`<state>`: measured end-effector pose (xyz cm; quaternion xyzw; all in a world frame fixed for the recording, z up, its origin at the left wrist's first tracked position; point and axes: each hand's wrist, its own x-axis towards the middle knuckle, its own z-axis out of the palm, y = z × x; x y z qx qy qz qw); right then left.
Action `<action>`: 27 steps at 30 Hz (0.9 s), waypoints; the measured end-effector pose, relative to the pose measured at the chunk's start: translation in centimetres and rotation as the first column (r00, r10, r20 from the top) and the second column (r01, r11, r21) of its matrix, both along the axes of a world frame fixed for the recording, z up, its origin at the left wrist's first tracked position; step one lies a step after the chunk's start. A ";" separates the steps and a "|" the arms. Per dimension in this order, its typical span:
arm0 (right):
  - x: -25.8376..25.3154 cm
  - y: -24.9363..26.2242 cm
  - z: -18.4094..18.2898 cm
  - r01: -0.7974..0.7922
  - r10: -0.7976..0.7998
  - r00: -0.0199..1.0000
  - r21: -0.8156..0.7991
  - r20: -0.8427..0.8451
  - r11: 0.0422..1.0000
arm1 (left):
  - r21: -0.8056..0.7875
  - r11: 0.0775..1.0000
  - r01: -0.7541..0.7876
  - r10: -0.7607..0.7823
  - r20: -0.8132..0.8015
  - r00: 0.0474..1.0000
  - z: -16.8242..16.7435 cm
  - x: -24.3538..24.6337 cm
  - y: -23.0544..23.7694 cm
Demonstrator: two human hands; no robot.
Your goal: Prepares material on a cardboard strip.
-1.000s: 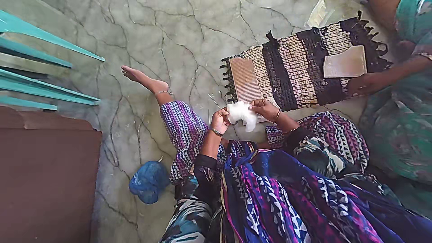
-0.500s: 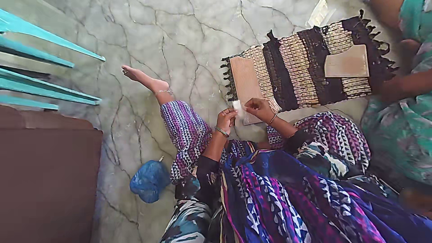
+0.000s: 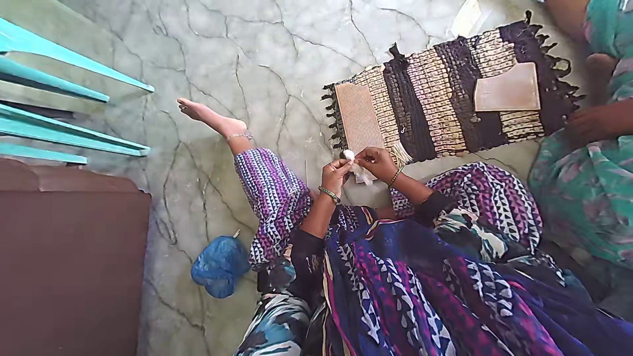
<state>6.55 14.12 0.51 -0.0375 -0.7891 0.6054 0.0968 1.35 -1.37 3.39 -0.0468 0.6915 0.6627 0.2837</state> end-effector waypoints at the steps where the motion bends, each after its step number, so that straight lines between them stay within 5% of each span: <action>1: 0.0 0.0 0.0 -0.001 0.001 1.000 -0.005 -0.001 1.000 | 0.001 1.000 -0.010 0.010 -0.004 1.000 -0.1 0.0 0.0; 11: -0.8 3.3 -1.0 0.158 -0.116 0.980 -0.272 0.161 0.949 | 0.111 0.990 -0.087 0.080 0.068 0.994 -0.6 -1.2 -1.3; 18: -1.1 4.8 -0.7 0.347 -0.172 0.927 -0.592 0.332 0.727 | 0.188 0.970 -0.154 0.138 0.094 0.986 -0.9 -2.4 -2.7; 27: -1.1 5.8 -0.3 0.434 -0.249 0.901 -0.708 0.356 0.557 | 0.307 0.930 -0.200 0.166 0.133 0.977 -1.0 -3.6 -5.2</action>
